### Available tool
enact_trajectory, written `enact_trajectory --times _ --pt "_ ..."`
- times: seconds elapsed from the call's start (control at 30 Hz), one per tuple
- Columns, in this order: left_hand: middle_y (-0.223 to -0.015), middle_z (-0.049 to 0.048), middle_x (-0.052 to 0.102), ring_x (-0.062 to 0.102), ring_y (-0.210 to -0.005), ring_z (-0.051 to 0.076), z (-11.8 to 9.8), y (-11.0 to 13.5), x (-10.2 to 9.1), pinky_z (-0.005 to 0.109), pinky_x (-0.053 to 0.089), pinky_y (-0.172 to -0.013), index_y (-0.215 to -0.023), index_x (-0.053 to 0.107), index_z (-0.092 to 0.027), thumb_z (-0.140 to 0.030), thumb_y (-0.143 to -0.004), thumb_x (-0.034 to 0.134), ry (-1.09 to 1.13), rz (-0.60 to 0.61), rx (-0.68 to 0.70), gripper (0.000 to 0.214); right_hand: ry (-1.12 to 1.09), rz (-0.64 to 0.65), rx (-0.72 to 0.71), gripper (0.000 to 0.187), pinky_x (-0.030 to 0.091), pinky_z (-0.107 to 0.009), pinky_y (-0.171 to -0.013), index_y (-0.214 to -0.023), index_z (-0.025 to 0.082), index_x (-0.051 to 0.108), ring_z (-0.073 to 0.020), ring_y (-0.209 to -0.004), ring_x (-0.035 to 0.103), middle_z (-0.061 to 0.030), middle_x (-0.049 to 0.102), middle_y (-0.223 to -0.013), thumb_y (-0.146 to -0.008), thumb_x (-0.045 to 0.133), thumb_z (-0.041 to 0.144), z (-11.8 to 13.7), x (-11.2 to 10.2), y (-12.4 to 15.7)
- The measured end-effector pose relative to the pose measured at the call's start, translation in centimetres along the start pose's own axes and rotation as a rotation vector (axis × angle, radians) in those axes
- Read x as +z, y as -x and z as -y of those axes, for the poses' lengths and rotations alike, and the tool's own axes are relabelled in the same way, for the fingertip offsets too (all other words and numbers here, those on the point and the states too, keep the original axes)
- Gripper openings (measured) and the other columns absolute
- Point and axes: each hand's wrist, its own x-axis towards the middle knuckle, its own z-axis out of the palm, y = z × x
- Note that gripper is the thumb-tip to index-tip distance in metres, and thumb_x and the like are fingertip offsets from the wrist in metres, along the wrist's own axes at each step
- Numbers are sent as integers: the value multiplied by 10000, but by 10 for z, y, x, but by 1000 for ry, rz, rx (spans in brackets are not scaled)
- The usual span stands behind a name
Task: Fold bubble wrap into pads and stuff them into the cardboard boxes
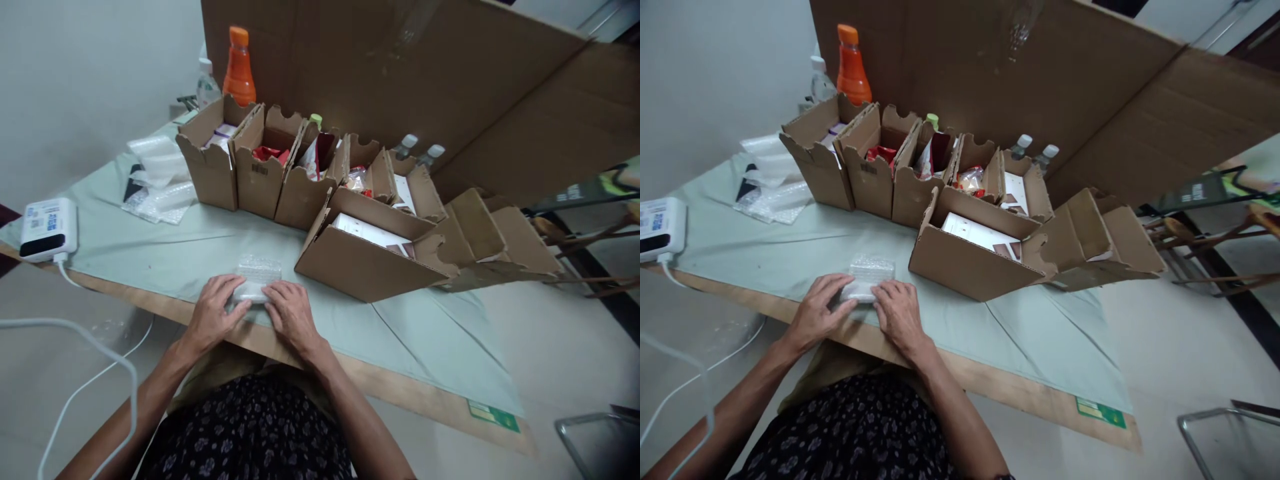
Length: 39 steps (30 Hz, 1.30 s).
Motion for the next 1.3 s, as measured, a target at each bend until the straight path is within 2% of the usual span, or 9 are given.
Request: enact_trajectory --times 0.13,0.27,0.43,0.6,0.77,0.9,1.03,1.2,1.3 --pt "-1104 100 721 649 -998 246 -6 12 -7 398 519 -900 -1267 617 -175 -295 -961 556 18 74 7 334 -172 20 54 280 440 -406 -1007 -1261 221 667 -221 -1075 644 -57 757 -1154 -996 578 224 3 -7 3" --pt "-1025 110 728 644 -930 264 -1 2 2 423 520 -874 -1248 633 -156 -314 -954 544 -74 59 -70 345 -47 -83 103 336 437 -439 -995 -1313 217 636 -274 -1180 583 -114 678 -1302 -983 594 267 10 -11 9" --pt "-1036 125 699 645 -956 276 4 -8 6 446 531 -890 -1182 667 -153 -365 -928 547 -73 22 -166 352 67 25 -62 385 409 -489 -1034 -1305 216 627 -307 -1277 522 -131 637 -1360 -926 676 260 10 -2 0" --pt "-1081 109 701 686 -907 222 -5 12 -4 365 583 -778 -1290 600 -157 -494 -884 603 276 -38 -462 528 -60 -49 52 327 441 -452 -1007 -1253 229 671 -265 -1178 610 -104 717 -1252 -948 590 144 -3 6 -15" --pt "-1351 165 655 638 -1250 267 -32 27 9 420 522 -1059 -1405 493 -143 -469 -884 631 805 30 -655 629 -384 -147 230 279 470 -397 -986 -1191 228 701 -235 -1062 664 -61 760 -1151 -934 600 188 11 2 -4" --pt "-1336 130 674 635 -1256 270 -50 27 21 401 528 -1055 -1327 563 -175 -458 -913 607 953 84 -648 504 -612 -165 319 243 510 -341 -892 -1137 220 710 -206 -949 678 -37 764 -1045 -912 620 208 29 4 18" --pt "-1205 120 740 709 -1109 277 -49 28 19 396 574 -973 -1261 625 -159 -449 -875 611 795 146 -640 483 -531 -154 339 222 474 -397 -996 -1076 232 725 -237 -1076 637 -57 717 -1152 -855 709 231 25 -7 39" --pt "-1294 118 710 695 -1155 294 -52 30 14 389 586 -941 -1423 575 -237 -358 -836 642 562 306 -338 604 -762 9 307 811 509 -359 -984 -1470 245 504 -230 -1122 625 -101 612 -1380 -753 839 418 11 -50 57" --pt "-1163 105 746 736 -994 258 -68 29 18 349 611 -811 -1579 358 -272 -340 -884 602 551 434 -211 740 -749 55 292 546 523 -301 -853 -1296 234 664 -205 -962 659 -51 718 -1156 -790 797 387 10 -64 63"
